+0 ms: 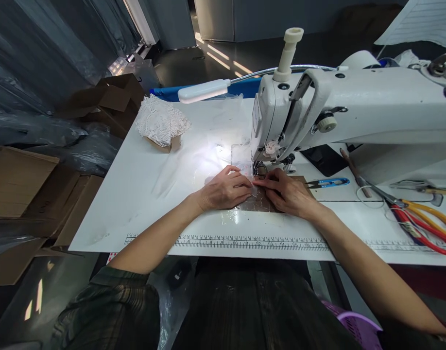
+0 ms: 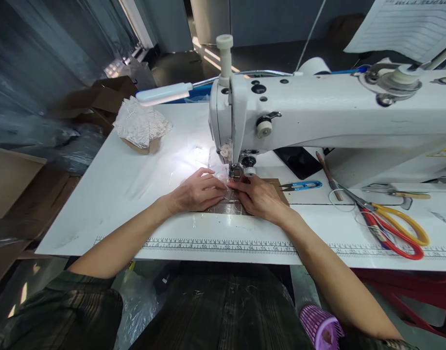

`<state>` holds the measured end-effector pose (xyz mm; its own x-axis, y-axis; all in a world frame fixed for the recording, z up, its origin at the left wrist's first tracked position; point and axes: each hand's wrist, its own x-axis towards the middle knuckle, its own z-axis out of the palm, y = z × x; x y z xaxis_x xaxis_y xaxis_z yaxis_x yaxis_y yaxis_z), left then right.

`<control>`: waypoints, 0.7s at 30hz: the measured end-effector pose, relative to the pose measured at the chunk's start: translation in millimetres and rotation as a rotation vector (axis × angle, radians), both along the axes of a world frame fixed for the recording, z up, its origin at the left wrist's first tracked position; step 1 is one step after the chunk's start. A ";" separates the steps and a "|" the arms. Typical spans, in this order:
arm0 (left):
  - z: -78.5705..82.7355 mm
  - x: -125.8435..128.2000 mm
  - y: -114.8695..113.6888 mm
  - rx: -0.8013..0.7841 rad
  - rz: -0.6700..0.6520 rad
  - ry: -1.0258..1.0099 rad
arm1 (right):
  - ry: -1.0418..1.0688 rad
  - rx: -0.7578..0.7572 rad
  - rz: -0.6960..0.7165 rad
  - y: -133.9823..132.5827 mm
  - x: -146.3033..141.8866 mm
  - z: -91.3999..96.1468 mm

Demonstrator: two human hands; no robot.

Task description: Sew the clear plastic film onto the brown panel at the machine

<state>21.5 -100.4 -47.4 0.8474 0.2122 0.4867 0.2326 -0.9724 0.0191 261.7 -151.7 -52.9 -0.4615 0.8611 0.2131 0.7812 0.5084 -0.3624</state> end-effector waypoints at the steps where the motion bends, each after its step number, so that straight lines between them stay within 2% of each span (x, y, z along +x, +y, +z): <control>1: -0.2 0.3 0.1 -0.003 0.003 -0.006 | 0.001 0.002 -0.001 -0.1 -0.6 0.2; 15: -1.9 0.4 -0.3 -0.084 0.008 0.020 | -0.012 -0.033 -0.019 -0.9 -2.5 3.7; 21: -1.9 1.7 -1.2 -0.076 0.027 0.052 | 0.170 -0.123 -0.047 -3.6 1.4 13.8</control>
